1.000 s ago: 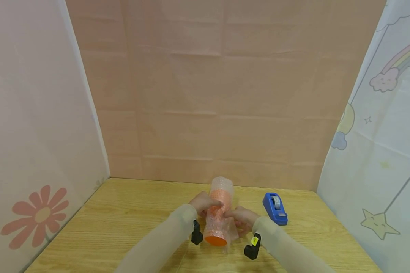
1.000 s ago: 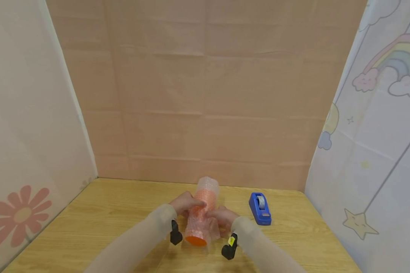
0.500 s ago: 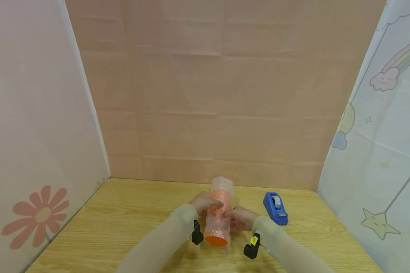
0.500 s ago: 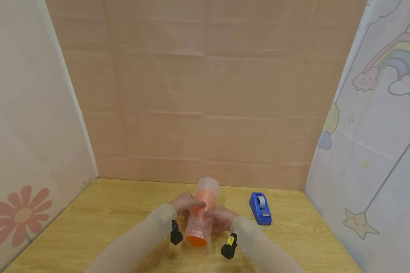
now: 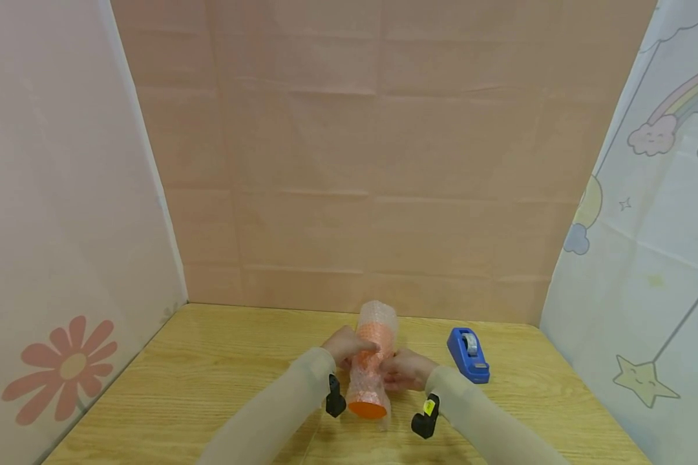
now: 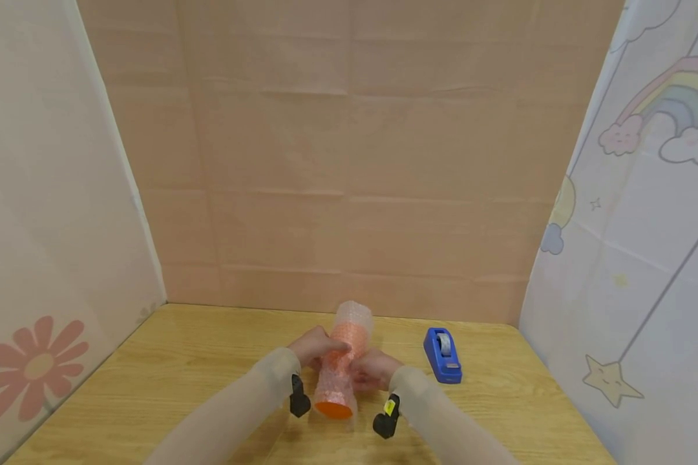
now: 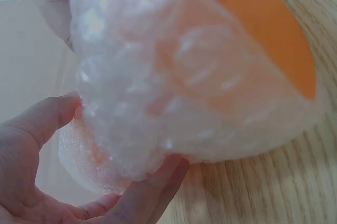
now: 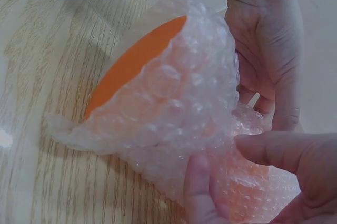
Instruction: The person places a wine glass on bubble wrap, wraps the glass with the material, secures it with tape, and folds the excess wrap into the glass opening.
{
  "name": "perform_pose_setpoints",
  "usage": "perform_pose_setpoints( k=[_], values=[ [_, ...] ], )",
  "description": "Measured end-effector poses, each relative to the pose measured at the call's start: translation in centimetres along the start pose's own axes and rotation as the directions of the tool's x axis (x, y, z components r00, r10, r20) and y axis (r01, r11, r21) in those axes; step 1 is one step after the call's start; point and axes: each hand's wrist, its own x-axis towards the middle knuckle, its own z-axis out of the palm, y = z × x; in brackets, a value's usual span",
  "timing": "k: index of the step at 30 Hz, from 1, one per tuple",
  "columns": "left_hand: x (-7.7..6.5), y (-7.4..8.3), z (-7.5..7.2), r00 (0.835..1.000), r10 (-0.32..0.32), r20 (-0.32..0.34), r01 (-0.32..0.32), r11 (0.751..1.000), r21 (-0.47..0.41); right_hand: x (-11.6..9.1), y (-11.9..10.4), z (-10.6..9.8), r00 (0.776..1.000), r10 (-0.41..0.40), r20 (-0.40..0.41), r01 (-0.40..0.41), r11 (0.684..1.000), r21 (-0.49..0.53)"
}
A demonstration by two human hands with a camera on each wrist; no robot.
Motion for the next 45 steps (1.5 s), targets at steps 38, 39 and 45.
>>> perform_pose_setpoints(
  k=[38,39,45],
  values=[
    [1.8,-3.3,-1.8,0.992,0.047,0.117,-0.037,0.996,-0.086,0.0,-1.7,2.1,0.991,-0.133,-0.019,0.131,0.987,-0.092],
    [1.7,-3.1,-1.8,0.994,0.058,0.09,-0.052,0.997,-0.058,0.0,-1.7,2.1,0.991,-0.132,-0.019,0.129,0.987,-0.093],
    [1.5,-1.6,-1.6,0.98,0.198,-0.033,-0.196,0.979,0.064,0.1,-1.7,2.1,0.992,-0.127,-0.014,0.124,0.986,-0.11]
  ],
)
